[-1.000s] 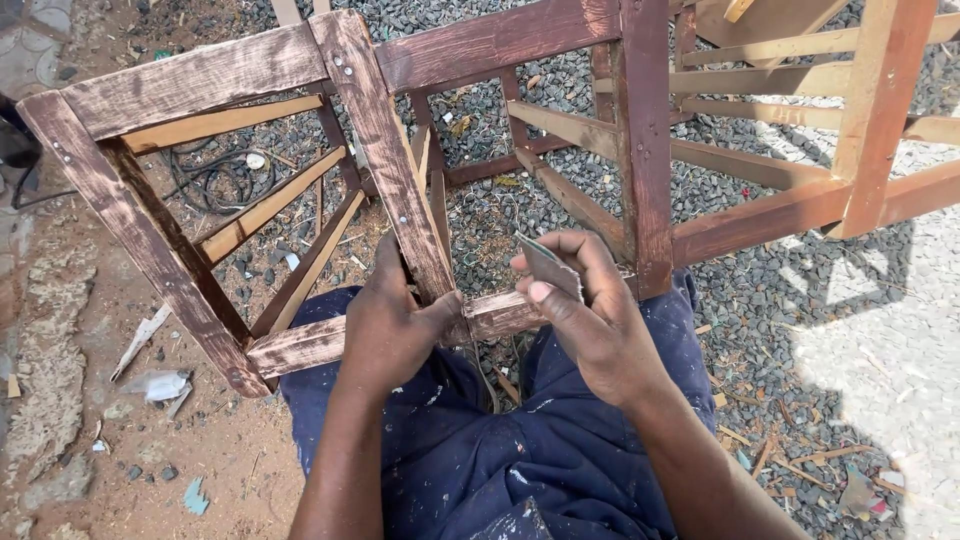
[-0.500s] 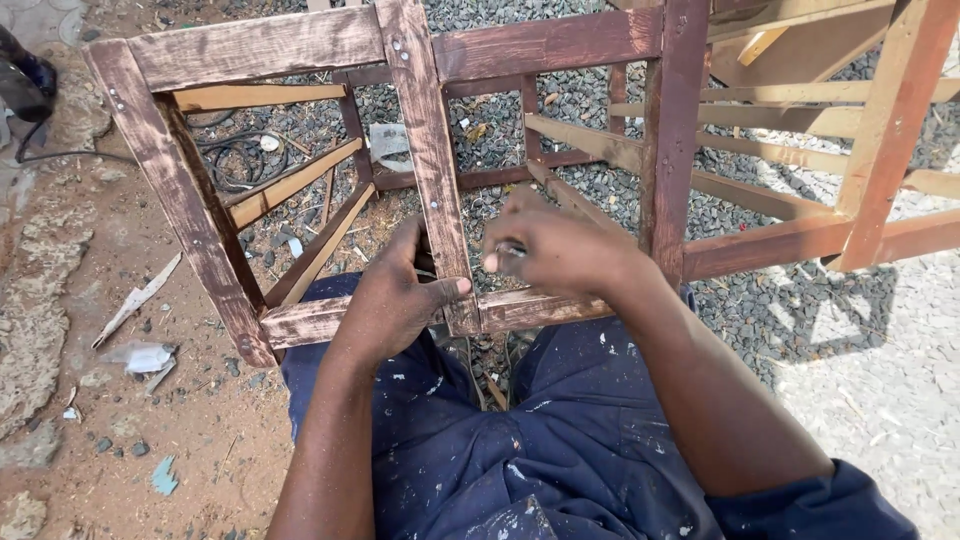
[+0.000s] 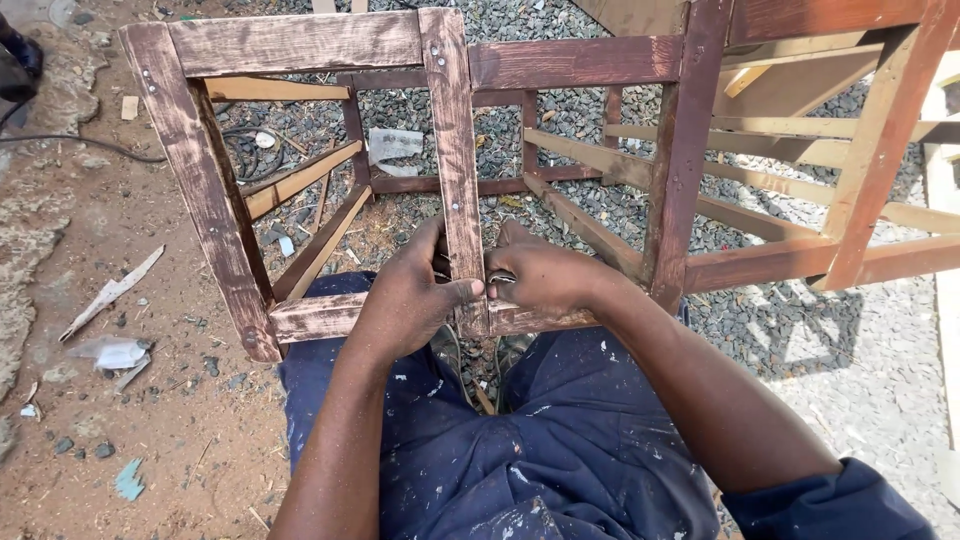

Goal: Sanding a wooden furniture frame with sandpaper to prepare it for refinishing.

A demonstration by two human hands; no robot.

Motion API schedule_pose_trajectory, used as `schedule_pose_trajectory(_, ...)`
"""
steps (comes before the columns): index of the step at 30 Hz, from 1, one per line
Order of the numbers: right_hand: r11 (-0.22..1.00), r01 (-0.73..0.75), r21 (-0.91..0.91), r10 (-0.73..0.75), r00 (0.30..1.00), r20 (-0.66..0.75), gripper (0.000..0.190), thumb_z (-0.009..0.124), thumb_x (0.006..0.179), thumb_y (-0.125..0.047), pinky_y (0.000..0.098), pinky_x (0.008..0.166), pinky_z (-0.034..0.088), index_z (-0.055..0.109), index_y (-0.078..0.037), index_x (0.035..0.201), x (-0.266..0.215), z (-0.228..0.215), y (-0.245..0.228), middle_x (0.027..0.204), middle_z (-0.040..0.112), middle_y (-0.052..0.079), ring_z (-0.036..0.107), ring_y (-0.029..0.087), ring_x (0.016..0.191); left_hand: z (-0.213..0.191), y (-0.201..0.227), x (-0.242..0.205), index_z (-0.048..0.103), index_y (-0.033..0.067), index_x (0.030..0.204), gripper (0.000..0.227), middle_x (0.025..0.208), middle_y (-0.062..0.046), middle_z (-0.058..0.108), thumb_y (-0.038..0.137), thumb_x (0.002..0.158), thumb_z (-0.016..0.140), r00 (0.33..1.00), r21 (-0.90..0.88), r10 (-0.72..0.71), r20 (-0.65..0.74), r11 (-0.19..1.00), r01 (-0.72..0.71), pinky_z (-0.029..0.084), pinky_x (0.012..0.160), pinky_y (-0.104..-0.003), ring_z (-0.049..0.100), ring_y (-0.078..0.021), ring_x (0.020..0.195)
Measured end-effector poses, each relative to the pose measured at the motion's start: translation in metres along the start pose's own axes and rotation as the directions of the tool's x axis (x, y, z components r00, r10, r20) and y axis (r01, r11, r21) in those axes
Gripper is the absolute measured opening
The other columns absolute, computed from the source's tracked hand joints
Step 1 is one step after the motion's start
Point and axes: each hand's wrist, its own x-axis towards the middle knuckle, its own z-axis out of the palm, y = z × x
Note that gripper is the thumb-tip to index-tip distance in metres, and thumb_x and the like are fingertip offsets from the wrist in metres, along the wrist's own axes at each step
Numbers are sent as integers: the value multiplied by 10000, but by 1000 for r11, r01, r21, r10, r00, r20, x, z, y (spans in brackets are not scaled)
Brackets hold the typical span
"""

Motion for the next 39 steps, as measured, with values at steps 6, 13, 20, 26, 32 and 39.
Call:
schedule_pose_trajectory(6,997,21,-74,-26,997,-68,392,611,944,-223,534,856,544,647,77,1194,-10,2,-6,1129,396,167,586,384,1040,-3,3,-2,345,-64,1557,815,1171,-278,640,80,867,752,999,-6,34,-18,999,-35,502,923,-512,630,-376,1068)
schedule_pose_trajectory(13,998,-25,53,32,988,-154,228,577,967,-153,382,820,565,681,26,1064,-22,-10,-23,1056,383,95,564,288,966,-3,-12,-1,358,-80,1543,817,1153,-285,657,74,854,769,999,-5,43,-21,999,-43,517,906,-524,653,-390,1046)
schedule_pose_trajectory(20,963,-72,261,86,996,-40,323,692,902,-61,370,772,538,697,99,1181,-13,-8,-13,1081,447,154,527,257,932,-5,-3,-5,342,-88,1545,816,1191,-324,645,97,867,756,999,15,49,-10,999,-49,517,918,-559,655,-448,1093)
schedule_pose_trajectory(26,980,-25,198,35,998,-45,349,724,882,-123,475,807,526,706,91,1157,0,-2,8,1089,416,153,529,301,996,-5,0,-5,340,-85,1544,805,1236,-350,628,94,872,746,999,22,48,-7,999,-48,512,948,-596,646,-492,1137)
schedule_pose_trajectory(32,999,-33,-12,33,999,-40,351,697,909,-288,565,927,501,705,36,1045,-4,-3,-5,1137,443,199,574,460,1052,-6,2,-6,313,-83,1555,810,1318,-374,589,98,884,730,999,31,36,2,999,-36,499,988,-620,622,-527,1193)
schedule_pose_trajectory(39,960,-149,-236,98,971,-216,233,608,932,-232,469,824,516,716,-42,1012,-23,-13,-22,1100,456,132,605,364,997,-5,-3,-3,316,-81,1556,825,1215,-323,634,124,881,744,999,40,48,-1,998,-48,508,963,-616,650,-500,1137)
